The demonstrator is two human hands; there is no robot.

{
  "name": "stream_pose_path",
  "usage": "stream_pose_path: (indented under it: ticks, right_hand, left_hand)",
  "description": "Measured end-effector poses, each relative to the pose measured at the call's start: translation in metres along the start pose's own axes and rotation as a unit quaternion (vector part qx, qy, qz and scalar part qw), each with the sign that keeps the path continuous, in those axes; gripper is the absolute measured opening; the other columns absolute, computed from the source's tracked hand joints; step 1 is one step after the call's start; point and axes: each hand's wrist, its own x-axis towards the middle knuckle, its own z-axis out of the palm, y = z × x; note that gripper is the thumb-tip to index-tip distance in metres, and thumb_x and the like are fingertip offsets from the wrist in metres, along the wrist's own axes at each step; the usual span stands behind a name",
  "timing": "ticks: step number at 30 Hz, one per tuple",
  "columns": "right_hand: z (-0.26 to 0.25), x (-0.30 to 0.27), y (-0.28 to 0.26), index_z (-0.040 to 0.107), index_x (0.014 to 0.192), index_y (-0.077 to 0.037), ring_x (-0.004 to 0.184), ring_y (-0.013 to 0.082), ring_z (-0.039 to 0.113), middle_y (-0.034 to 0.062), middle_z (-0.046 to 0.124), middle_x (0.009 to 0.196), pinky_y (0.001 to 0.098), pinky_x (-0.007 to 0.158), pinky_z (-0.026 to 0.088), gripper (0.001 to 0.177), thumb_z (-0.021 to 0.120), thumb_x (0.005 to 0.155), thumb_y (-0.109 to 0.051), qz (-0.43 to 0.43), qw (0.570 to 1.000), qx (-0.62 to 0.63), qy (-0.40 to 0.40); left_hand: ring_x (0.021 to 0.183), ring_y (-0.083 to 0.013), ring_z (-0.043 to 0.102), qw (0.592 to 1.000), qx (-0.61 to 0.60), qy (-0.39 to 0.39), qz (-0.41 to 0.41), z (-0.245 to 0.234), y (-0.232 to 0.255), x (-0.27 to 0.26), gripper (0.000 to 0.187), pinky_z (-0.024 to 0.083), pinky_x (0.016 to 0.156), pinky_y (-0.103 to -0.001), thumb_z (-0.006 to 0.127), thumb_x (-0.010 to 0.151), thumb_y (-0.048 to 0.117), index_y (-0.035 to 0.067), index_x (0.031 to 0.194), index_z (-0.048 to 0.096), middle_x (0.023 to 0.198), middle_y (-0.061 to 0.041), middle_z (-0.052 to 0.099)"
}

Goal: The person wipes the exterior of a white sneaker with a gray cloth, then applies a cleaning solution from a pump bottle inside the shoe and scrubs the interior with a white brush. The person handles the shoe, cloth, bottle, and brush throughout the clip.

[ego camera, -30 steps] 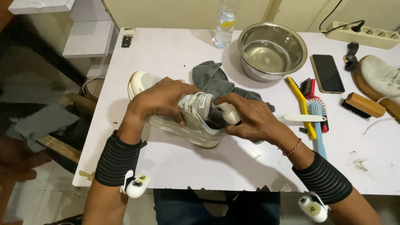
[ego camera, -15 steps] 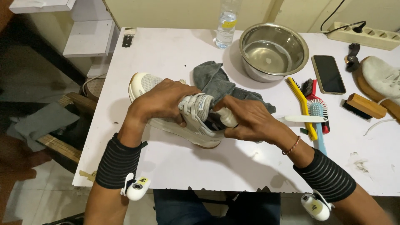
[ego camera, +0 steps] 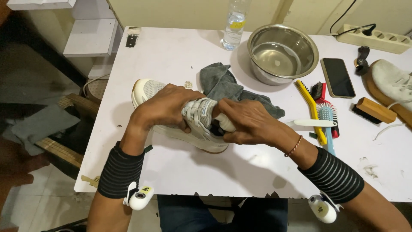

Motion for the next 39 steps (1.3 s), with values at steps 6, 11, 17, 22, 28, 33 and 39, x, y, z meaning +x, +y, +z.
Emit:
stream_pose_path:
  ticks: [6, 11, 17, 22, 28, 33, 39]
  right_hand:
    - [-0.007, 0.001, -0.004, 0.053, 0.122, -0.012, 0.071, 0.0405, 0.067, 0.0103, 0.060, 0.086, 0.0464, 0.065, 0.053, 0.057, 0.065, 0.068, -0.030, 0.017, 1.000, 0.007, -0.014]
    - [-0.012, 0.000, -0.006, 0.045, 0.141, -0.016, 0.086, 0.0472, 0.070, 0.0170, 0.064, 0.096, 0.0545, 0.078, 0.054, 0.077, 0.068, 0.068, -0.027, 0.082, 0.996, 0.038, -0.015]
    - [-0.011, -0.015, 0.007, 0.041, 0.143, -0.022, 0.101, 0.0484, 0.069, 0.0187, 0.070, 0.107, 0.0586, 0.091, 0.051, 0.079, 0.070, 0.070, -0.028, 0.186, 0.979, 0.086, -0.011]
    - [-0.014, -0.032, 0.021, 0.045, 0.143, -0.028, 0.108, 0.0444, 0.068, 0.0159, 0.071, 0.111, 0.0564, 0.097, 0.050, 0.082, 0.076, 0.066, -0.032, 0.258, 0.953, 0.150, 0.057]
    - [-0.018, -0.071, 0.070, 0.054, 0.135, -0.010, 0.098, 0.0448, 0.064, 0.0248, 0.067, 0.101, 0.0567, 0.089, 0.046, 0.069, 0.083, 0.075, -0.026, 0.244, 0.934, 0.138, 0.223]
    - [-0.008, -0.105, 0.118, 0.055, 0.132, 0.000, 0.095, 0.0426, 0.059, 0.0263, 0.060, 0.102, 0.0517, 0.089, 0.044, 0.059, 0.086, 0.086, -0.022, 0.199, 0.920, 0.096, 0.324]
    - [0.010, -0.129, 0.159, 0.052, 0.132, -0.002, 0.099, 0.0388, 0.057, 0.0206, 0.055, 0.105, 0.0507, 0.091, 0.044, 0.056, 0.086, 0.095, -0.028, 0.294, 0.867, 0.076, 0.395]
  left_hand:
    - [0.110, -0.0402, 0.070, 1.000, -0.025, 0.016, 0.001, 0.004, -0.005, -0.005, 0.092, 0.040, 0.113, -0.049, 0.104, 0.041, 0.010, 0.016, 0.126, 0.070, 0.104, -0.013, 0.080]
    - [0.111, -0.0392, 0.070, 0.999, -0.038, 0.022, -0.005, 0.006, -0.004, -0.009, 0.093, 0.041, 0.113, -0.048, 0.104, 0.042, 0.012, 0.016, 0.128, 0.069, 0.104, -0.012, 0.080]
    - [0.110, -0.0383, 0.069, 0.999, -0.028, 0.041, 0.009, 0.013, -0.001, -0.008, 0.093, 0.038, 0.113, -0.048, 0.103, 0.044, 0.013, 0.015, 0.130, 0.068, 0.104, -0.012, 0.079]
    - [0.113, -0.0382, 0.067, 0.999, -0.025, 0.041, 0.006, 0.014, -0.001, -0.006, 0.094, 0.036, 0.114, -0.050, 0.102, 0.045, 0.014, 0.017, 0.132, 0.066, 0.106, -0.012, 0.078]
    - [0.112, -0.0363, 0.067, 0.999, -0.016, 0.051, 0.000, 0.022, -0.005, -0.009, 0.093, 0.035, 0.114, -0.050, 0.102, 0.046, 0.015, 0.017, 0.131, 0.066, 0.104, -0.011, 0.078]
    - [0.110, -0.0362, 0.068, 0.997, -0.021, 0.071, 0.013, 0.026, -0.003, -0.013, 0.092, 0.036, 0.112, -0.052, 0.102, 0.044, 0.015, 0.016, 0.129, 0.068, 0.103, -0.011, 0.079]
    - [0.111, -0.0341, 0.067, 0.996, -0.032, 0.079, 0.036, 0.035, 0.003, -0.012, 0.092, 0.036, 0.111, -0.052, 0.102, 0.044, 0.016, 0.017, 0.130, 0.068, 0.104, -0.009, 0.078]
